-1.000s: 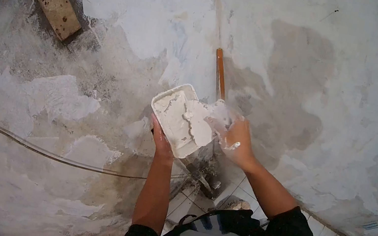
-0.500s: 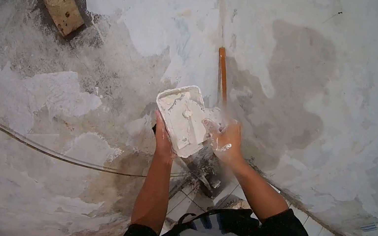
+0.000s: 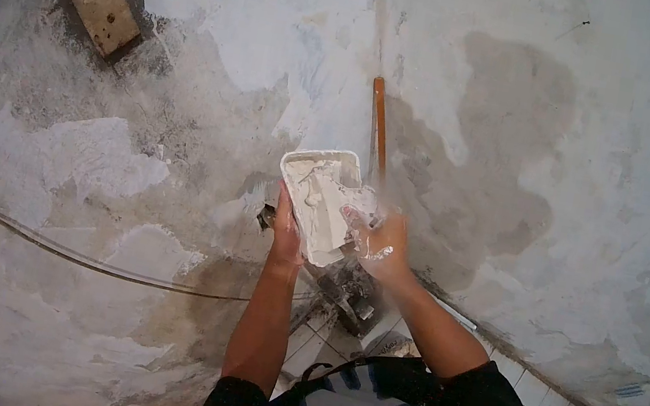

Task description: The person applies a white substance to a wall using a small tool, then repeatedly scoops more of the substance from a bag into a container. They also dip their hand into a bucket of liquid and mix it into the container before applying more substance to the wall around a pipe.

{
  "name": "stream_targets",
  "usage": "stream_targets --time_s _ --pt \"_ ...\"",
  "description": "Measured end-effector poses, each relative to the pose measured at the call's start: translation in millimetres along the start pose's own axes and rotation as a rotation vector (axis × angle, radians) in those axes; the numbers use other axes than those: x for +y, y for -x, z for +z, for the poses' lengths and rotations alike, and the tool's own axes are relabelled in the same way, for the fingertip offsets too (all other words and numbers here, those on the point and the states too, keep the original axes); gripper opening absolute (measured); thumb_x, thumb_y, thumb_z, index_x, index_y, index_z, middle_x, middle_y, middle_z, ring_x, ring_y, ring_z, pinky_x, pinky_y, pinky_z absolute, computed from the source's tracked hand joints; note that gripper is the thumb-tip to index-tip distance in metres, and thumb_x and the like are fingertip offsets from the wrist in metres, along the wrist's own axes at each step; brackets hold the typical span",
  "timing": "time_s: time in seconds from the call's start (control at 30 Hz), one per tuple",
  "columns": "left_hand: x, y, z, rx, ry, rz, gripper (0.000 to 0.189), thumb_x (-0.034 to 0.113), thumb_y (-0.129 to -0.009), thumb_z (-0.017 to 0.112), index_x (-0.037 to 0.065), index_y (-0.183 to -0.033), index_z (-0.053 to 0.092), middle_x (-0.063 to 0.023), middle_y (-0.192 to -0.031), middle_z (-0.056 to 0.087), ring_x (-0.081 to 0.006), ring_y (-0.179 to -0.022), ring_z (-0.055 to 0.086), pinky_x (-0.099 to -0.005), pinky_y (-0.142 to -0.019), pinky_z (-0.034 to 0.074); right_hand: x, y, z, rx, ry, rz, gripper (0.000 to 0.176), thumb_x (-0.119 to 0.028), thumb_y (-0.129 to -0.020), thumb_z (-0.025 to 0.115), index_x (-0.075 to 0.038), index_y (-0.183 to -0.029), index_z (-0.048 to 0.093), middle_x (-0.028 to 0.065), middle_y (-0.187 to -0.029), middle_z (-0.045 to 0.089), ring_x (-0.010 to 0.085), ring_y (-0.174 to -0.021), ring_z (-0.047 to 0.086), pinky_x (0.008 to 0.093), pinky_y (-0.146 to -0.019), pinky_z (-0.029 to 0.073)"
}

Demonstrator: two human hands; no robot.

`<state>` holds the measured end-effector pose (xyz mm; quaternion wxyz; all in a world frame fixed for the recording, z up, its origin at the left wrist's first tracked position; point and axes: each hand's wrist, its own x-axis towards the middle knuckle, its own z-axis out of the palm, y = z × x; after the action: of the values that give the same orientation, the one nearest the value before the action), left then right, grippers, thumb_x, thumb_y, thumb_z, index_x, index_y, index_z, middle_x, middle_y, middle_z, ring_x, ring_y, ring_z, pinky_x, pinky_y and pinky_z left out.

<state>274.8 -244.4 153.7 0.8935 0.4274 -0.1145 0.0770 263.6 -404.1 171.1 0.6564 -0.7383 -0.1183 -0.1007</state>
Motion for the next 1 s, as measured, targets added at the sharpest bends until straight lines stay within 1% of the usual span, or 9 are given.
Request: stream_targets --time_s 0.13,0.23,0.3,0.4,0.53,0.63,0.8,0.93,1.0 --pt "-16.1 -1.7 -3.3 -0.016 -0.019 -0.045 0.062 0.052 -0.099 0.031 0.006 -0.14 0.038 -0.0103 -0.132 0.05 -0.0237 -0.117 0.052 -0.0369 -0.099 0.044 -1.5 5.4 3.2 -0.044 0.004 0.061 0.03 -0.019 -0.083 0.067 0.006 -0.098 0.065 0.0228 -0.083 0.068 0.0315 -0.075 0.067 0.0393 -0.071 0.049" --pt "-26.8 0.4 -1.4 -0.007 0.098 -0.13 0.064 0.055 -0.098 0.032 0.006 -0.14 0.038 -0.0108 -0.132 0.051 -0.0241 -0.116 0.053 -0.0373 -0.098 0.044 16.5 0.0 2.0 -0.036 -0.117 -0.065 0.028 -0.018 -0.084 0.068 0.007 -0.096 0.065 0.0186 -0.081 0.069 0.0259 -0.069 0.066 0.0371 -0.067 0.05" --pt "-28.9 1.4 7.5 0.047 0.049 -0.181 0.067 0.057 -0.097 0.033 0.006 -0.14 0.038 -0.0123 -0.132 0.051 -0.0251 -0.116 0.054 -0.0375 -0.098 0.045 10.9 -2.2 -12.5 -0.145 -0.35 0.091 0.026 -0.017 -0.085 0.068 0.008 -0.096 0.065 0.0124 -0.081 0.069 0.0188 -0.068 0.064 0.0336 -0.065 0.051" --pt "-35.2 0.7 9.8 0.015 0.044 -0.215 0.063 0.053 -0.098 0.033 0.006 -0.14 0.038 -0.0128 -0.134 0.048 -0.0265 -0.118 0.051 -0.041 -0.1 0.042 4.1 -2.7 -26.3 -0.151 -0.379 0.213 0.026 -0.016 -0.086 0.068 0.007 -0.097 0.064 0.0079 -0.082 0.067 0.0143 -0.069 0.062 0.0294 -0.064 0.052" --pt "-38.9 -3.0 8.3 0.032 0.08 -0.226 0.065 0.054 -0.098 0.033 0.005 -0.14 0.037 -0.0135 -0.134 0.048 -0.0267 -0.119 0.051 -0.0413 -0.101 0.041 4.3 -3.7 -44.0 -0.127 -0.517 0.275 0.026 -0.017 -0.086 0.069 0.006 -0.099 0.065 0.0078 -0.083 0.067 0.0134 -0.071 0.062 0.0271 -0.065 0.051" --pt "-46.9 -10.4 -6.5 0.049 0.103 -0.082 0.07 0.058 -0.096 0.035 0.004 -0.142 0.034 -0.0131 -0.137 0.046 -0.0266 -0.123 0.047 -0.0398 -0.103 0.038 5.2 -1.4 -60.7 -0.064 -0.64 0.28 0.025 -0.018 -0.086 0.069 0.003 -0.099 0.066 0.007 -0.086 0.067 0.0121 -0.074 0.062 0.0266 -0.063 0.05" --pt "-46.6 -21.4 -15.5 0.171 0.02 0.078 0.072 0.057 -0.096 0.034 0.005 -0.145 0.026 -0.0134 -0.143 0.038 -0.0286 -0.127 0.042 -0.0406 -0.106 0.035 42.9 15.1 -66.5 0.027 -0.385 0.278 0.028 -0.019 -0.088 0.068 0.004 -0.102 0.065 0.0059 -0.091 0.067 0.0128 -0.08 0.061 0.0285 -0.071 0.048" --pt "-48.2 -27.3 -10.0 0.433 -0.252 0.213 0.071 0.055 -0.098 0.034 0.008 -0.149 0.015 -0.0135 -0.149 0.028 -0.0306 -0.132 0.036 -0.0417 -0.107 0.032 39.6 34.8 -46.5 0.062 -0.789 0.307 0.031 -0.016 -0.089 0.066 0.005 -0.112 0.06 0.0076 -0.102 0.066 0.0146 -0.089 0.062 0.0294 -0.078 0.049" --pt "-47.6 -22.9 -0.5 0.443 -0.302 0.28 0.067 0.048 -0.099 0.037 0.006 -0.147 0.015 -0.0153 -0.146 0.029 -0.0282 -0.131 0.035 -0.0398 -0.107 0.03 35.7 38.6 -41.9 0.086 -0.682 0.371 0.033 -0.015 -0.09 0.065 0.005 -0.115 0.058 0.0082 -0.108 0.064 0.0151 -0.093 0.061 0.029 -0.08 0.049"
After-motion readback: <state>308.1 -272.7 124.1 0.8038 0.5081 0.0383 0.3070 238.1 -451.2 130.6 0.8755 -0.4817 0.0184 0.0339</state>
